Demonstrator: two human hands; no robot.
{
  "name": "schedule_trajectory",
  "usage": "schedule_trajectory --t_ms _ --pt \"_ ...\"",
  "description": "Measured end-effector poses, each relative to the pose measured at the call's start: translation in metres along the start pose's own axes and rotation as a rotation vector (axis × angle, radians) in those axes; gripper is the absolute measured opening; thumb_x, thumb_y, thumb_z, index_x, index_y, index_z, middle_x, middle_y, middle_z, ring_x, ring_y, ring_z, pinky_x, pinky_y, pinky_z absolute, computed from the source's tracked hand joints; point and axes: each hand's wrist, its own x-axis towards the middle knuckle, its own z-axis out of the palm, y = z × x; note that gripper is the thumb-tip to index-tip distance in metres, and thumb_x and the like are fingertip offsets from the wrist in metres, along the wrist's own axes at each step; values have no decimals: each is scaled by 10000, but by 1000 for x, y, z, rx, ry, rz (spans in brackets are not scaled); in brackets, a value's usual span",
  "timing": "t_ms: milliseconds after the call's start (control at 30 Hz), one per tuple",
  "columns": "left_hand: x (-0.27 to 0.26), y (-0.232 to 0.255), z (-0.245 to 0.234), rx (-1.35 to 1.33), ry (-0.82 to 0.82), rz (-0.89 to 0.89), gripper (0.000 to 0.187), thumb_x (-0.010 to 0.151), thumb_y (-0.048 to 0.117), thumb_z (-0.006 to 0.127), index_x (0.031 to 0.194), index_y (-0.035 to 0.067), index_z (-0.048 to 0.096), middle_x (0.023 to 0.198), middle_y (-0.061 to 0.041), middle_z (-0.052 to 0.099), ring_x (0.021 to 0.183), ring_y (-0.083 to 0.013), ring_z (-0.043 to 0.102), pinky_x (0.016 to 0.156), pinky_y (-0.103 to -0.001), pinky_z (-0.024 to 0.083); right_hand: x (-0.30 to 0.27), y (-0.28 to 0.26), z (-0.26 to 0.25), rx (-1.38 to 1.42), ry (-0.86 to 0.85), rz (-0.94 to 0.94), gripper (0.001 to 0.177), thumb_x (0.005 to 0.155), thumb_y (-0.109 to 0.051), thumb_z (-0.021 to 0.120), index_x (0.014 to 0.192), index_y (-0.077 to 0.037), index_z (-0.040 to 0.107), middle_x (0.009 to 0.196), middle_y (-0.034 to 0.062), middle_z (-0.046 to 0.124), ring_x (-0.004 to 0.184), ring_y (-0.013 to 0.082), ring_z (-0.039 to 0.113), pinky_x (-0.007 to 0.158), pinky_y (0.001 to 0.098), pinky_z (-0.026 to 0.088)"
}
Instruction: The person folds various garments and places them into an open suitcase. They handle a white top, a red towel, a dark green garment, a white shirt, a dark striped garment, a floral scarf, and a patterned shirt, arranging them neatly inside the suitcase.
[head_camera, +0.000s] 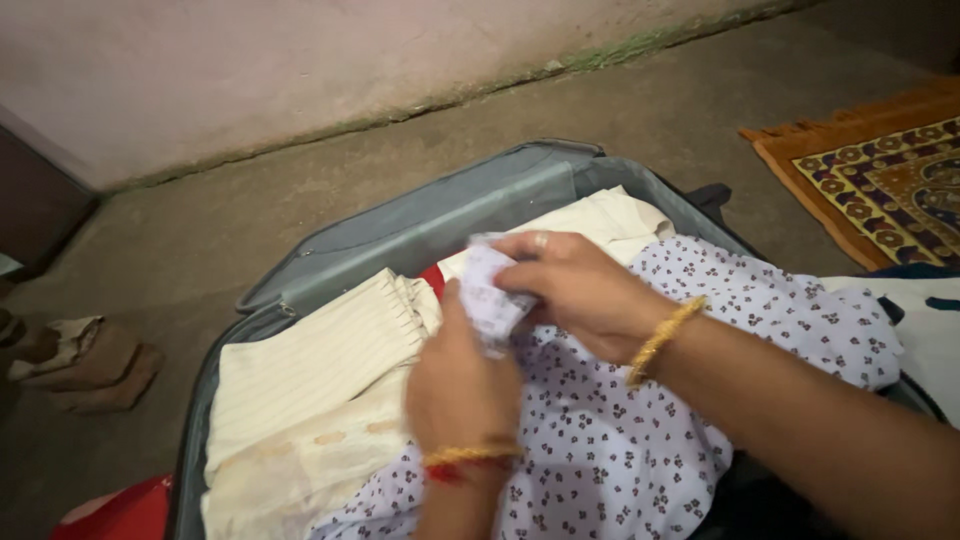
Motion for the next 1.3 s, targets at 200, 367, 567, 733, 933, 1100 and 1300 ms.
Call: schedule_trajectory --t_ms 200,367,567,733,933,1100,1300 --pt "86 -83 -66 -457 252 254 282 919 168 625 1144 47 744 966 -110 792 905 -180 734 779 -338 542 -16 30 69 -290 -41 -473 260 1008 -164 626 1190 16 670 1049 96 719 949 121 654 840 288 567" --pt "119 -105 -96 -763 27 114 297 958 249 630 1121 30 747 940 1 754 829 -79 658 722 -259 531 -43 82 81 -784 -575 -45 381 964 -403 597 1070 -64 736 1060 90 795 950 166 740 853 322 574" --pt "106 -85 -92 -566 -2 39 480 1045 438 566 930 -1 721 805 -5 682 736 -78 581 656 -264 478 -7 135 115 -754 -667 -1 647 932 -599 611 1297 -65 601 1141 185 725 1037 309 690 897 402 543" --pt "74 -86 -85 -708 -256 143 360 1043 302 612 991 -38 718 813 2 600 740 -96 500 642 -293 425 78 187 131 -543 -659 168 740 993 -612 558 1413 -6 621 1173 212 693 980 267 649 884 378 498" --pt "41 -100 -101 -749 -435 125 333 894 -63 529 1147 38 721 841 -20 706 707 -102 598 639 -285 497 107 219 125 -149 -798 162 640 952 -476 601 1441 -66 556 1304 97 687 1184 212 666 987 313 525" --pt "20 -113 -112 -540 -604 130 411 812 -163 497 1070 41 744 857 -48 772 806 -125 698 774 -277 579 83 186 75 97 -706 372 522 1008 -427 519 1279 11 604 1132 171 724 1015 244 713 865 354 607" --pt "-5 -146 -107 -260 -661 395 395 827 -40 706 1088 228 833 1058 18 842 1002 -116 725 876 -263 587 78 138 41 317 -438 485 406 1021 -297 486 1190 41 635 1082 187 733 909 232 747 807 359 638"
